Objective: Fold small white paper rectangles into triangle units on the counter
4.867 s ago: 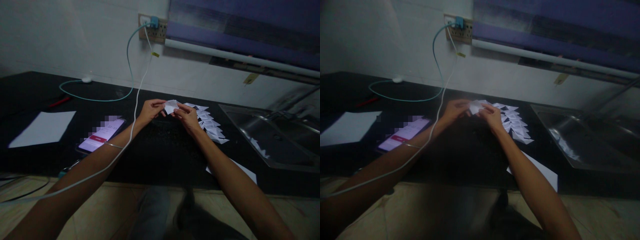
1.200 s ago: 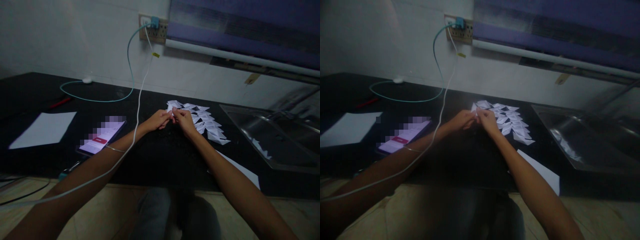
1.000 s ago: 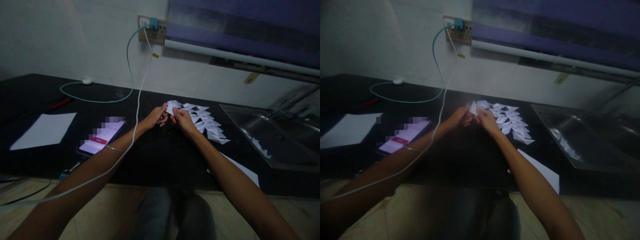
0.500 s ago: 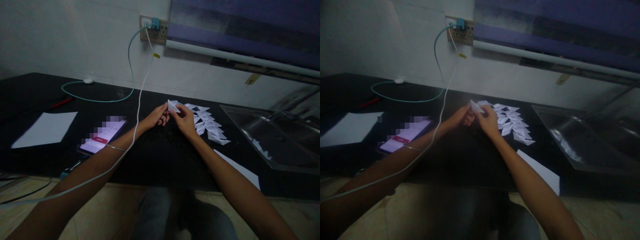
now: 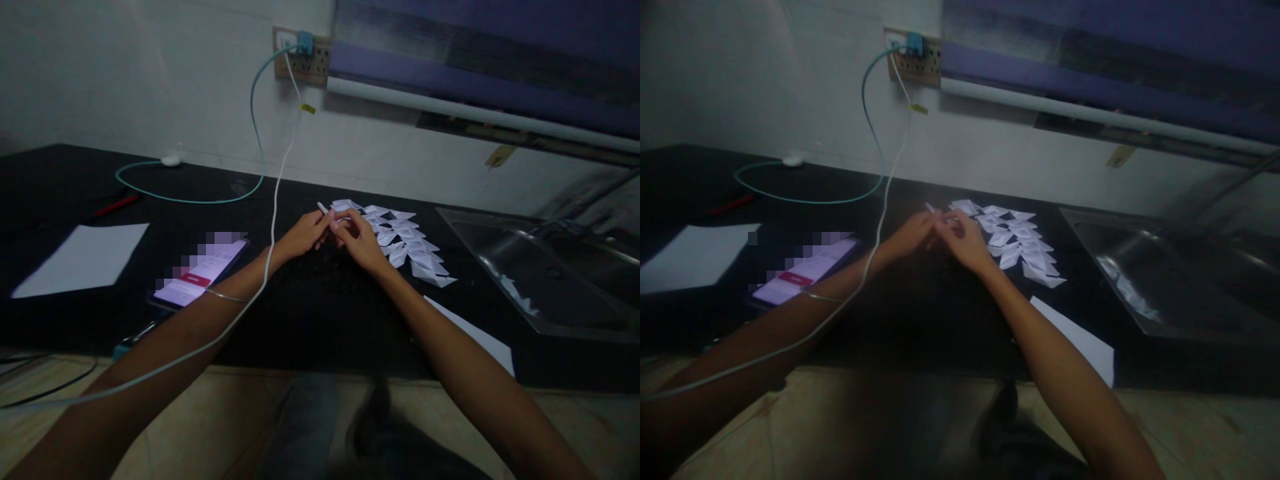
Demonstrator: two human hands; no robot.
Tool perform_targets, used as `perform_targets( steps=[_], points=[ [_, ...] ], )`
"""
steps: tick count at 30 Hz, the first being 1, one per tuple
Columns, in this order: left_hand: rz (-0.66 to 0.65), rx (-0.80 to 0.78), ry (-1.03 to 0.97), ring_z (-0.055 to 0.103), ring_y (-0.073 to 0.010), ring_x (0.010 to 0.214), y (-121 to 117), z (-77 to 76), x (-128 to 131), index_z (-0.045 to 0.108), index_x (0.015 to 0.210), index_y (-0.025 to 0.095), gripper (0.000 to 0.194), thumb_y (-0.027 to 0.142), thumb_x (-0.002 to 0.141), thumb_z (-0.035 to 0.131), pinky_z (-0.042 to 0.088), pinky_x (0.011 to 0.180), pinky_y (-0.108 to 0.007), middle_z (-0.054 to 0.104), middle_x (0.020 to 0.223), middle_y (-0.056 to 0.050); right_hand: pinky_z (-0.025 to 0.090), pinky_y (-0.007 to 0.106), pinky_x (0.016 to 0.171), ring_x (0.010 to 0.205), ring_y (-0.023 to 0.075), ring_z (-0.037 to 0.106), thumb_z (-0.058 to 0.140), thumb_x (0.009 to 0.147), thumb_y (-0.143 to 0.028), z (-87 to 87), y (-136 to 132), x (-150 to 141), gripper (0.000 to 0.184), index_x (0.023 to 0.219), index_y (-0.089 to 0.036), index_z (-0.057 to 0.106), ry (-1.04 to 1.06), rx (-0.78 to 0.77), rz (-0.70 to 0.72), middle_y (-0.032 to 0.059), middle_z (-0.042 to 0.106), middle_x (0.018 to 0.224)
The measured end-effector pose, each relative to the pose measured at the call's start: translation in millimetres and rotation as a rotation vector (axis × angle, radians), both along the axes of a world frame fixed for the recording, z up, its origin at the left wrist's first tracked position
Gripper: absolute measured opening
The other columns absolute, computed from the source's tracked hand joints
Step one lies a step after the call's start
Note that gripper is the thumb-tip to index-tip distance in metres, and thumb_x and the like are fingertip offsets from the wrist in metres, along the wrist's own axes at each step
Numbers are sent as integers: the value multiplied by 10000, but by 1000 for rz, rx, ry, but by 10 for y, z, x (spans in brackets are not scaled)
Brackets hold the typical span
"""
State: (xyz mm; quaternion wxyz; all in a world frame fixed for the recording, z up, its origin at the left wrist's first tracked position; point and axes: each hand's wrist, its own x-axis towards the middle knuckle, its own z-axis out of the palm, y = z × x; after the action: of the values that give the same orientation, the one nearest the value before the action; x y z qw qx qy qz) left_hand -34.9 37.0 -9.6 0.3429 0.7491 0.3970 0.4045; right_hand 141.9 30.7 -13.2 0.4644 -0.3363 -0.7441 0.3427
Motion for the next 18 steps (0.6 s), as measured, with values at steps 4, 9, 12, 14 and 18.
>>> perform_targets(
  steps=[4, 9, 12, 14, 18],
  points=[
    [13, 159, 227, 624, -158, 673, 42, -48, -38, 602, 894, 175, 546, 543, 1075, 241, 493, 675, -289, 642, 754, -64, 495, 316, 674, 709, 155, 599, 693, 891, -523, 10, 53, 32, 310, 810, -225, 672, 33, 3, 32, 3, 655, 770],
    [13, 204, 294, 654, -169, 719, 69, -116, -26, 635, 974, 163, 642, 529, 1088, 120, 512, 719, -305, 676, 811, -87, 507, 321, 685, 779, 172, 611, 724, 858, -492, -51, 73, 40, 270, 819, -224, 714, -49, -4, 83, 21, 685, 833],
    [-67, 92, 223, 580, -131, 553, 49, -112, -16, 629, 897, 168, 734, 583, 1072, 50, 496, 609, -268, 612, 655, -41, 499, 310, 648, 717, 155, 619, 749, 835, -518, -33, 37, 22, 307, 798, -226, 664, 44, -94, 97, 9, 674, 784],
    [-106, 69, 224, 553, -125, 513, 40, -100, -19, 626, 842, 170, 752, 591, 1068, 45, 493, 586, -264, 580, 594, -31, 492, 301, 603, 635, 140, 600, 788, 797, -523, -6, 14, 13, 323, 886, -250, 638, 150, -168, 87, -28, 636, 714],
    [-137, 133, 302, 604, -150, 583, 38, -73, -36, 676, 961, 150, 738, 553, 1078, 69, 518, 642, -290, 651, 662, -70, 502, 307, 558, 547, 132, 544, 829, 754, -521, 12, 28, 28, 472, 1133, -302, 651, 183, -216, 109, -71, 574, 638]
  ],
)
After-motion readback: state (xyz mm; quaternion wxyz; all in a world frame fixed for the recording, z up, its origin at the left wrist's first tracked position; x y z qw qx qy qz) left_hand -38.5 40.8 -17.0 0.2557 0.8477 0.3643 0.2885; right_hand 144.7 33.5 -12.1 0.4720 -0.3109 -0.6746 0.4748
